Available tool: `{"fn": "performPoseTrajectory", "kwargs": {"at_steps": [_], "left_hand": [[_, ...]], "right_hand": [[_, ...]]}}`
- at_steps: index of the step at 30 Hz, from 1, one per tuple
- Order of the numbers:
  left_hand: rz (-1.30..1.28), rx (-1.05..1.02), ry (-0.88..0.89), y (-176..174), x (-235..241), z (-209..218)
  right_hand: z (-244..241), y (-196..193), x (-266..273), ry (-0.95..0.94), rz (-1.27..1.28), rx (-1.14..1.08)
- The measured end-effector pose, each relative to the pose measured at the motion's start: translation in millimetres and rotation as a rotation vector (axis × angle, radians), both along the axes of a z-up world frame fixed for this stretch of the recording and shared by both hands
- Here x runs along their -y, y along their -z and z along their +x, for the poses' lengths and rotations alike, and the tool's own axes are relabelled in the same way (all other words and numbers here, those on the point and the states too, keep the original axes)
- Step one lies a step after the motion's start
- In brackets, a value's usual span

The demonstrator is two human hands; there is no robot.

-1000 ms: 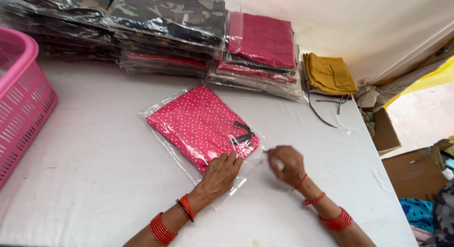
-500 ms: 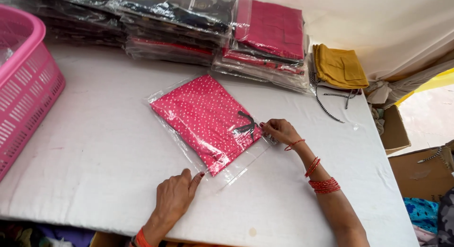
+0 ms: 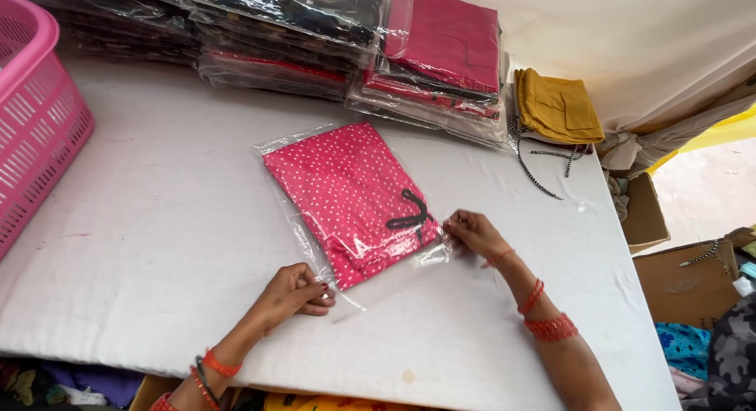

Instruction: The person folds a pink polka-dotted garment and places it into a clear plastic bag, then stacks it with other packaged items. Next, the person unfolds a white heart-patterned garment, smooths it out, and folds it neatly on the table.

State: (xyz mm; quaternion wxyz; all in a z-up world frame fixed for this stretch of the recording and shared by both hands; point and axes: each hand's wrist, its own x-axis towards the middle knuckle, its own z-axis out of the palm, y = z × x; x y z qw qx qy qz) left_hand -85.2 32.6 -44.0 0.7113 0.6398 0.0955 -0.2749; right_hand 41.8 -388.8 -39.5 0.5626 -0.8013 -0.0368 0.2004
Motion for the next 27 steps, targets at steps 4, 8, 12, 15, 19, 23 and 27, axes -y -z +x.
{"fn": "performPoseTrajectory", "kwargs": {"at_steps": [4,8,12,15,19,23,27], "left_hand": [[-0.004,-0.003,0.035,-2,-5,-7],[0.134,0.019,0.029,-32,5,-12],[0.174,-0.006,-0.032,-55,16,-15],[0.157,-0.085,-0.013,-58,20,-19],[0.144,0.018,-0.027,-29,13,-24],[0.06,0.131,-0.085,-26,2,-26],[0.028,0.48,-0.122,-31,-10,-27]], "right_hand": [[-31,16,16,0.002,0.049,-0.004],[-47,-18,5,0.001,0.023,-0.123],[-54,-56,-14,-0.067,-0.07,-0.122],[-57,-62,-16,-0.13,-0.086,-0.094],[-54,-43,3,-0.182,0.015,-0.031],[-54,-38,14,-0.198,0.145,0.093],[-61,-61,9,-0.254,0.163,0.175]]}}
